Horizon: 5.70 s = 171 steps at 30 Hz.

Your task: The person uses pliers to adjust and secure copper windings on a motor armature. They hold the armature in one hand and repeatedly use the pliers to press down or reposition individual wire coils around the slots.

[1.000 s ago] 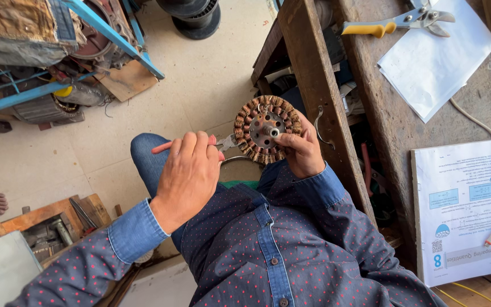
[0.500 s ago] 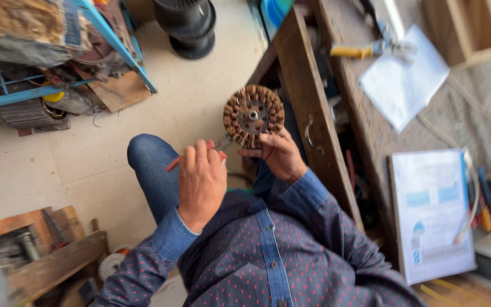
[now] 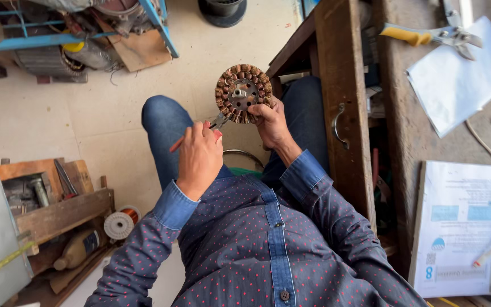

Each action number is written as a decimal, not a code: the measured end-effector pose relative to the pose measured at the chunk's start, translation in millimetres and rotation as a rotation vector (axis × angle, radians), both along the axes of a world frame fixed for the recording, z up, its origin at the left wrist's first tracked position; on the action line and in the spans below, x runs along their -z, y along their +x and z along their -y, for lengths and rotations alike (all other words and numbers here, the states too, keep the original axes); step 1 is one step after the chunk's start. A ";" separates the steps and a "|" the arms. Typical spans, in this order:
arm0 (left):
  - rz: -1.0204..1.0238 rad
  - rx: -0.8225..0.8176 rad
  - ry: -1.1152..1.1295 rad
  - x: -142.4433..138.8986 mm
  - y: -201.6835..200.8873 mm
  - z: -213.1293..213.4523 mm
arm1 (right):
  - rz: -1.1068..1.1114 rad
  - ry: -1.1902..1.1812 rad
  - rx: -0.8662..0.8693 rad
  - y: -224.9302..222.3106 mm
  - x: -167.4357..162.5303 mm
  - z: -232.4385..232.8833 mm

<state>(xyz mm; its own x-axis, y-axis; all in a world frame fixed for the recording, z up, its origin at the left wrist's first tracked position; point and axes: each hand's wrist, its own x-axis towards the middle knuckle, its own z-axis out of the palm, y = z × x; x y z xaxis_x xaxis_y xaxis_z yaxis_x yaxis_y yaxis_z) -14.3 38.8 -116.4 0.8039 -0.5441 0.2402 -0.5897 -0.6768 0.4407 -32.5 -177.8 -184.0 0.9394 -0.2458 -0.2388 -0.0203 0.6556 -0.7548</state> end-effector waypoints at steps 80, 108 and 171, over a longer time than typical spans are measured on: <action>0.020 -0.189 0.230 21.7 -15.5 21.0 | -0.081 -0.121 0.086 7.7 19.2 -19.9; 0.432 0.166 0.342 20.9 26.0 -15.6 | -0.113 -0.065 0.109 7.7 20.9 -22.7; 0.070 0.023 0.165 -14.7 14.3 -12.5 | -0.075 0.067 0.109 7.6 14.0 -14.0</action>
